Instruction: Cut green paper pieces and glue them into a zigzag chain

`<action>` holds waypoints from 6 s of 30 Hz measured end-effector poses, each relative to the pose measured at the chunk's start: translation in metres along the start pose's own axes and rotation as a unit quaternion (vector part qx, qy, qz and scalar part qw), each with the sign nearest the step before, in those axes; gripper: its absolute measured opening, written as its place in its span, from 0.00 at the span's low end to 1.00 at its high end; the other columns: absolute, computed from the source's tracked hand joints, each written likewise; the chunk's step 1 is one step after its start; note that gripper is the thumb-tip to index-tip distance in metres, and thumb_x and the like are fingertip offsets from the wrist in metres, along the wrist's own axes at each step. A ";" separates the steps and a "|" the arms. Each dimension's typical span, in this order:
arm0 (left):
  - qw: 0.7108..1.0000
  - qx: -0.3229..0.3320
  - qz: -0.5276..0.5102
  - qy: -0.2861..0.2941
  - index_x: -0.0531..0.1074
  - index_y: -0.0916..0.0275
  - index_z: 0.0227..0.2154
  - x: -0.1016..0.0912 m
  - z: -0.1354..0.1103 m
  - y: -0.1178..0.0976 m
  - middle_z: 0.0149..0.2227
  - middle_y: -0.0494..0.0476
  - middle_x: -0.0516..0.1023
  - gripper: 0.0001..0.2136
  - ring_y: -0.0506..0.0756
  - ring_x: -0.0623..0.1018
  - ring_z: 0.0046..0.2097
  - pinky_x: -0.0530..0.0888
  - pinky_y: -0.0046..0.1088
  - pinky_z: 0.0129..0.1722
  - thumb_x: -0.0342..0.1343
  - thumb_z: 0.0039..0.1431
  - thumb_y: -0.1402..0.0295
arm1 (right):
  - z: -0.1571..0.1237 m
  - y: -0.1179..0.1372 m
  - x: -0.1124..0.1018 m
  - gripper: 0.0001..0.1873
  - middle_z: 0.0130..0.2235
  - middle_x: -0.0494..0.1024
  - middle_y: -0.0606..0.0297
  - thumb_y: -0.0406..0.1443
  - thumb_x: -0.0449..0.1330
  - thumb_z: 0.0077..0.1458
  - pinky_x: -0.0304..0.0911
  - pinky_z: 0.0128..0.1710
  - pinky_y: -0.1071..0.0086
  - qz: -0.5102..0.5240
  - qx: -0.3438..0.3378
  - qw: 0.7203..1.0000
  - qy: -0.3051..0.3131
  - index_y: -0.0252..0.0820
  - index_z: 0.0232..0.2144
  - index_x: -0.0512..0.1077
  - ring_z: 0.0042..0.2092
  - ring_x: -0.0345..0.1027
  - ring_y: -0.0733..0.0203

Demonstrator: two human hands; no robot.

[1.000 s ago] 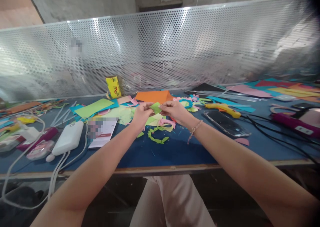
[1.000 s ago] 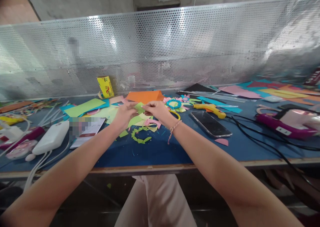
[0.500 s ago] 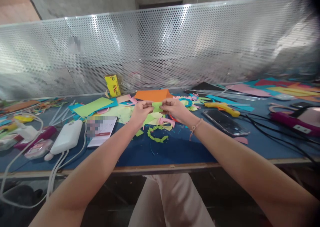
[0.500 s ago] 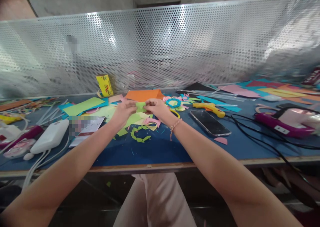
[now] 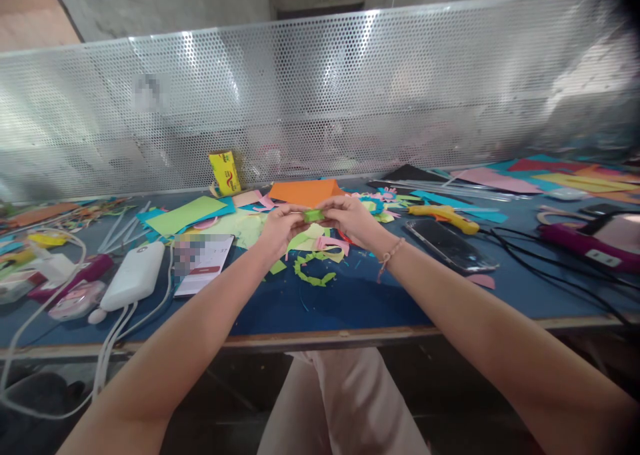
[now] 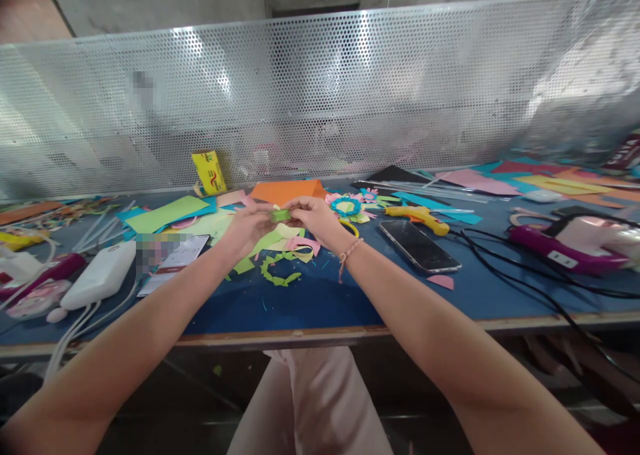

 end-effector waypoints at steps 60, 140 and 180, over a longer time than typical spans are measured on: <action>0.987 0.045 0.151 0.004 0.72 0.66 0.21 -0.005 0.006 -0.004 0.20 0.51 0.73 0.04 0.50 0.75 0.23 0.73 0.28 0.30 0.60 0.46 0.72 | -0.010 0.035 0.014 0.07 0.33 0.75 0.62 0.35 0.59 0.50 0.65 0.36 0.68 -0.379 -0.245 0.891 0.048 0.45 0.32 0.77 0.35 0.68 0.63; 0.943 0.215 0.247 -0.060 0.73 0.64 0.26 0.004 -0.022 -0.045 0.25 0.54 0.78 0.02 0.53 0.78 0.31 0.74 0.28 0.33 0.59 0.46 0.73 | -0.030 0.058 0.021 0.05 0.27 0.75 0.63 0.32 0.56 0.50 0.57 0.28 0.71 -0.421 -0.273 0.861 -0.082 0.40 0.25 0.71 0.29 0.66 0.64; 0.819 0.377 0.433 -0.002 0.77 0.57 0.29 0.026 -0.030 -0.059 0.36 0.56 0.79 0.10 0.56 0.76 0.42 0.68 0.33 0.47 0.52 0.52 0.75 | -0.031 0.061 0.029 0.11 0.26 0.74 0.62 0.33 0.53 0.54 0.57 0.32 0.69 -0.492 -0.296 0.817 -0.055 0.39 0.28 0.75 0.30 0.65 0.63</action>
Point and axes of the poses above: each hand's wrist, its own z-axis towards the middle knuckle, its own x-axis out of the palm, y = z × x, the point moved 10 cm from there along z, towards the middle knuckle
